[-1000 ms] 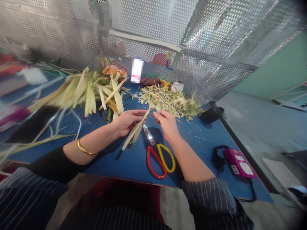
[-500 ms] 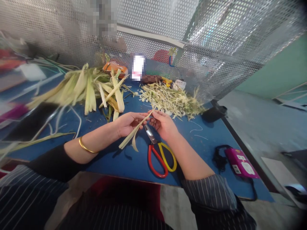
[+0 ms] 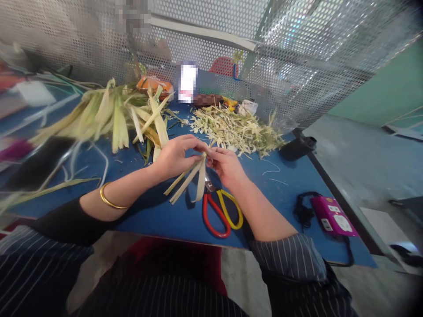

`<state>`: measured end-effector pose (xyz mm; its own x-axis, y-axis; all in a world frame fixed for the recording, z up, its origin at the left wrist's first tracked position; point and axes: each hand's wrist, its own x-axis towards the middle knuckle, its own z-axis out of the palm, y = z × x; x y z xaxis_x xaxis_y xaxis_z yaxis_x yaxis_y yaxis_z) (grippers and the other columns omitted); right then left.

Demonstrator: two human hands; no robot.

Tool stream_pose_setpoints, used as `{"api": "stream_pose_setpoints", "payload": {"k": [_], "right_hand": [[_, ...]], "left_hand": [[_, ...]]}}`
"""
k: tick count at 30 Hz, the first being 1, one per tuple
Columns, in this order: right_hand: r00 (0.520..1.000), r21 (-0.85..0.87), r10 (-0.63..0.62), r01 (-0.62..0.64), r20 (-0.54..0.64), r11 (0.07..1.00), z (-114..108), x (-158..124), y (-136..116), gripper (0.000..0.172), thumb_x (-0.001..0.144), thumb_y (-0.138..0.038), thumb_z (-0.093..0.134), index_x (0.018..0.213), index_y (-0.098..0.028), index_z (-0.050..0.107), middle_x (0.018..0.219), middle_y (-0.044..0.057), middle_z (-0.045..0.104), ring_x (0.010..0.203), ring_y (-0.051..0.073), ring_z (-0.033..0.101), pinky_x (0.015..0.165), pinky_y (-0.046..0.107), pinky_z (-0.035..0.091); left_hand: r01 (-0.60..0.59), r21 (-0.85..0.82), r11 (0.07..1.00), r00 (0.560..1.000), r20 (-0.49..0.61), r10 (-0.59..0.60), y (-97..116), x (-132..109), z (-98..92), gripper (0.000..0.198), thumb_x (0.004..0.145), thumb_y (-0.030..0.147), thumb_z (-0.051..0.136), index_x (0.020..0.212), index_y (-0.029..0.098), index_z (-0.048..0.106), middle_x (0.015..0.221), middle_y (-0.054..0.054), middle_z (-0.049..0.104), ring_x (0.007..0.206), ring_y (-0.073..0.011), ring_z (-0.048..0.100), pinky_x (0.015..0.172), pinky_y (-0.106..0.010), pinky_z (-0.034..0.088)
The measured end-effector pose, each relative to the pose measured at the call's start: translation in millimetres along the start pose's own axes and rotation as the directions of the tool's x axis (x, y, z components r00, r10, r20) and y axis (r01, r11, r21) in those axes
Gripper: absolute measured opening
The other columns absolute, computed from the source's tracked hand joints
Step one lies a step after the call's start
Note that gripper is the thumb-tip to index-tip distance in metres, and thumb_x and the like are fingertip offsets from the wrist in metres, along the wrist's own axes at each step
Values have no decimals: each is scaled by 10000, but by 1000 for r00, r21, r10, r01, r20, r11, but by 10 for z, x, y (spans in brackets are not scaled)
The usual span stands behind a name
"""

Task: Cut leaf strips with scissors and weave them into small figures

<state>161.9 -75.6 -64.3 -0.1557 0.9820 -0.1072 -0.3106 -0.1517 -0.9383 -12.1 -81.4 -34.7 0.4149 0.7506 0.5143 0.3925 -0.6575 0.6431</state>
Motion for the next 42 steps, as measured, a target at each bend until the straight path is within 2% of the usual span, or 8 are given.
{"api": "stream_pose_setpoints", "payload": {"k": [4,9,14,19,25,30,32,42], "right_hand": [[999,-32,11,-9,42,999,41,-37,11,192,648,-291,763,630,-158,626,531,-45,513,507,59,460,522,208,376],[996,-34,46,-43,82,998,87,-46,54,194,612,-292,779,618,-174,625,535,-47,518,500,63,453,511,213,380],[991,19,83,-85,101,996,138,-74,77,197,612,-287,781,629,-182,615,530,-51,536,492,65,470,511,210,387],[989,36,83,-88,118,995,203,-133,51,216,625,-302,776,644,-183,597,566,-51,561,502,69,489,538,222,411],[995,105,84,-90,62,990,213,-131,39,230,622,-298,784,645,-176,590,587,-43,566,510,71,499,531,211,429],[994,74,96,-99,48,992,210,-130,14,226,598,-292,791,627,-180,596,562,-39,554,498,78,486,516,217,431],[993,66,97,-101,60,993,203,-129,18,220,591,-287,792,629,-182,602,559,-42,551,501,79,485,526,220,432],[983,30,95,-101,157,994,176,-124,72,166,668,-315,744,706,-185,648,612,-24,607,547,96,542,588,245,447]], "left_hand": [[-155,98,983,986,81,147,-113,-31,-105,192,799,169,578,935,212,707,926,-71,638,910,-192,574,824,-314,439],[-22,14,1000,996,88,21,-187,-53,-124,136,746,235,674,857,281,737,907,-54,657,903,-201,559,867,-334,405],[-27,-69,997,998,62,31,-164,-34,-101,71,775,227,641,780,232,711,858,-54,644,872,-184,541,855,-318,389],[181,-290,940,978,-51,-204,-132,-56,-23,99,819,261,589,775,175,608,751,-17,592,687,-116,519,662,-242,418],[349,-654,671,884,-7,-467,-102,-119,80,215,849,374,541,849,172,614,771,-27,594,642,-101,535,597,-226,451],[233,-413,880,950,-97,-297,-69,-104,-11,155,740,165,639,885,195,685,869,-41,636,757,-127,562,729,-246,464],[164,-320,933,978,-67,-195,-64,-79,-80,168,713,136,655,848,213,718,903,-54,642,819,-151,572,780,-269,465],[85,-228,970,995,74,-70,-152,-50,-206,142,737,191,668,835,251,752,912,-78,667,874,-184,594,858,-304,450]]}}
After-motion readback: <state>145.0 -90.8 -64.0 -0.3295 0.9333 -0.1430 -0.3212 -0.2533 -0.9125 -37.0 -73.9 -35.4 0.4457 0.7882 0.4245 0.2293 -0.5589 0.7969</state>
